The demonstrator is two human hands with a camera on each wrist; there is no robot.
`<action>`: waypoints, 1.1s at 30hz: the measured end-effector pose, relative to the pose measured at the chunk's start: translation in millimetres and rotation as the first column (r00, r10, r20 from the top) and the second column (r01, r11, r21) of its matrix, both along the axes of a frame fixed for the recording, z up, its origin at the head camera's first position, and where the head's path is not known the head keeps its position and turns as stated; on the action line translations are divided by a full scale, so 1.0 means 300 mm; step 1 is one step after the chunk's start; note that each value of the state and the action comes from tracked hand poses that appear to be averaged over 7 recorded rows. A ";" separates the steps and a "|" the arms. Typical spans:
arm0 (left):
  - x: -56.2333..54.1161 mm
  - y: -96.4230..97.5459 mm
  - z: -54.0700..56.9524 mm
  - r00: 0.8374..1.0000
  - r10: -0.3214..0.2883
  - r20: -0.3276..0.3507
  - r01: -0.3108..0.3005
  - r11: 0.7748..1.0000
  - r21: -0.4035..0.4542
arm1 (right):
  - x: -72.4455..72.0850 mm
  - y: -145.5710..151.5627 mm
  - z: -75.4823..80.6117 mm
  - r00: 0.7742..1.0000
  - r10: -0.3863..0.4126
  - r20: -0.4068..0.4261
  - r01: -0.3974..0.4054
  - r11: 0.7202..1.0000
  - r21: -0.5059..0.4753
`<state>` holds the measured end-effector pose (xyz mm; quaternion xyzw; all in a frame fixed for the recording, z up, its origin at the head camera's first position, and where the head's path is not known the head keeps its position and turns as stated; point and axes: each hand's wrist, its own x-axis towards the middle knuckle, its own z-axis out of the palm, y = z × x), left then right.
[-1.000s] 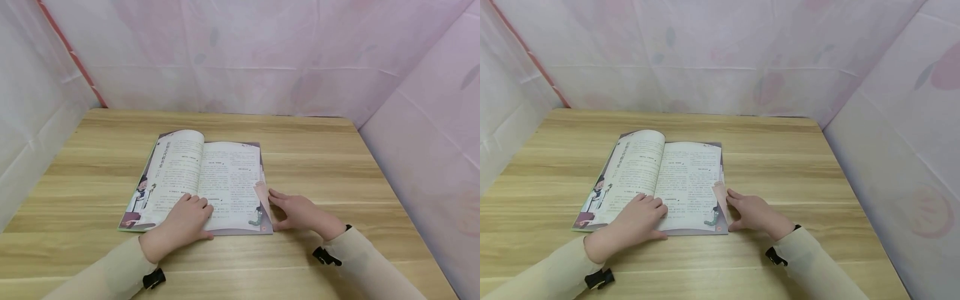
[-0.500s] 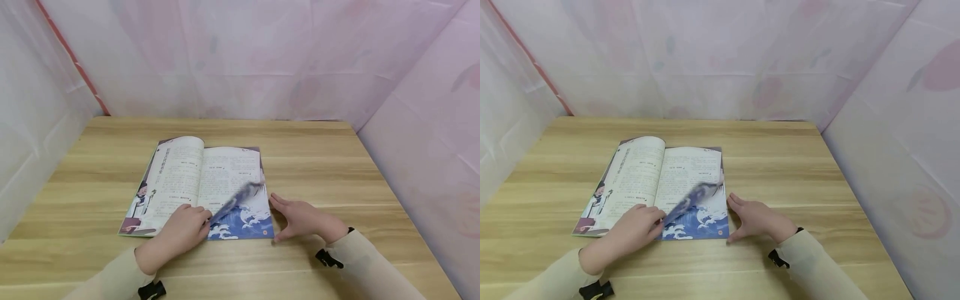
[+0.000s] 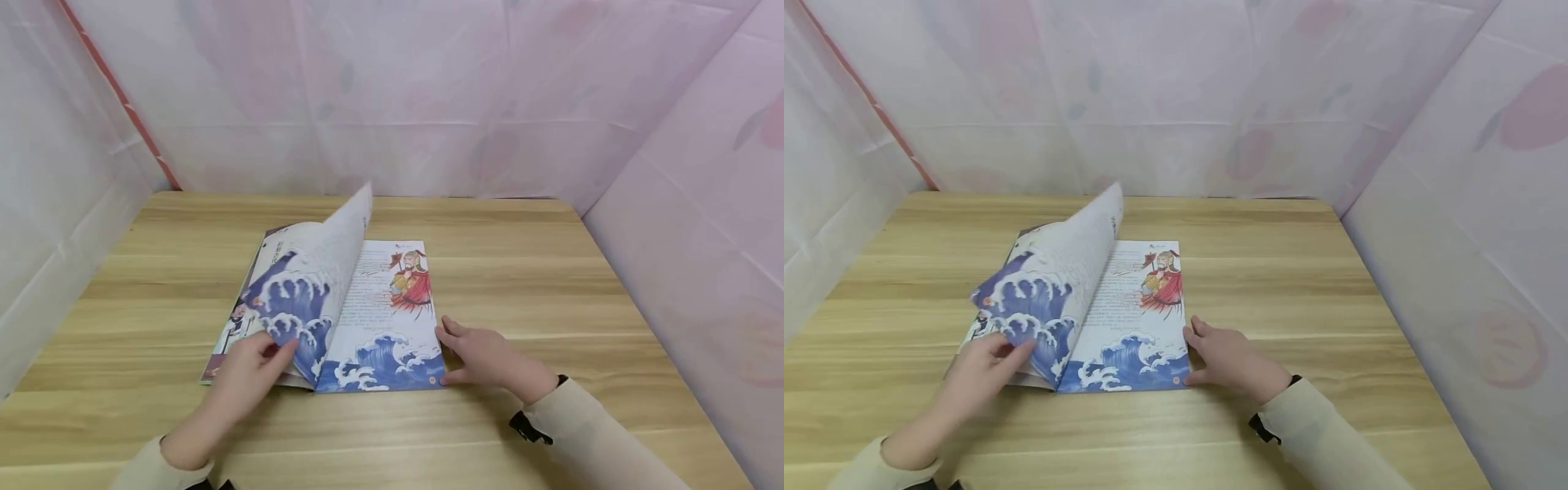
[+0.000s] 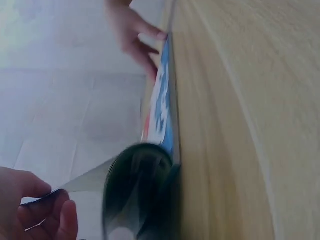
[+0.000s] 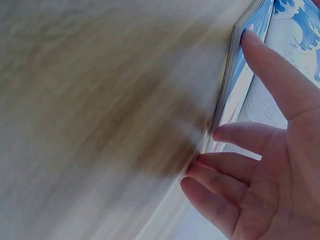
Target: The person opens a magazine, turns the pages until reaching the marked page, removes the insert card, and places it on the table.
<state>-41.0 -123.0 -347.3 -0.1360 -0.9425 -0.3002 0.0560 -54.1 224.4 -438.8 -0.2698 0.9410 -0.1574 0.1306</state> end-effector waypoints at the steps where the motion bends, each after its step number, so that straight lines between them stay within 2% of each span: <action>1: 0.000 -0.016 0.006 0.999 0.032 -0.005 -0.032 0.999 0.039 | 0.000 0.000 0.001 1.000 -0.004 0.003 0.004 1.000 0.003; 3: 0.002 -0.053 0.020 0.994 0.106 0.003 -0.106 0.989 0.102 | 0.001 -0.001 0.002 1.000 -0.001 0.009 0.001 1.000 0.005; 7: 0.009 -0.130 0.052 0.963 0.241 0.121 -0.261 0.946 0.194 | 0.001 -0.005 0.002 1.000 0.009 0.009 -0.009 1.000 0.004; 10: 0.011 -0.186 0.065 0.947 0.287 0.144 -0.311 0.932 0.187 | 0.000 -0.006 0.003 1.000 0.005 0.008 -0.005 1.000 -0.001; 17: 0.012 -0.268 0.057 0.948 0.320 -0.011 -0.318 0.946 0.058 | 0.002 0.001 0.005 1.000 -0.005 0.005 0.005 1.000 0.012; 20: 0.017 -0.294 0.056 0.954 0.297 -0.034 -0.299 0.954 -0.037 | 0.002 0.001 0.008 1.000 0.000 0.003 0.000 1.000 0.006; 22: 0.019 -0.310 0.054 0.964 0.262 -0.033 -0.264 0.953 -0.150 | 0.001 0.001 0.009 1.000 0.000 0.007 0.000 1.000 0.005; 24: 0.013 -0.323 0.053 0.975 0.224 0.009 -0.213 0.938 -0.272 | 0.000 0.002 0.009 1.000 -0.003 0.006 0.003 1.000 0.007; 26: 0.005 -0.331 0.049 0.977 0.198 0.077 -0.154 0.910 -0.386 | 0.000 0.004 0.008 1.000 -0.008 0.003 0.008 1.000 0.011; 29: -0.013 -0.329 0.043 0.961 0.191 0.199 -0.068 0.864 -0.498 | 0.001 0.007 0.005 1.000 -0.011 0.002 0.011 1.000 0.007; 33: -0.027 -0.312 0.034 0.933 0.222 0.284 -0.024 0.825 -0.565 | -0.002 0.007 0.003 1.000 -0.003 0.001 0.003 1.000 -0.013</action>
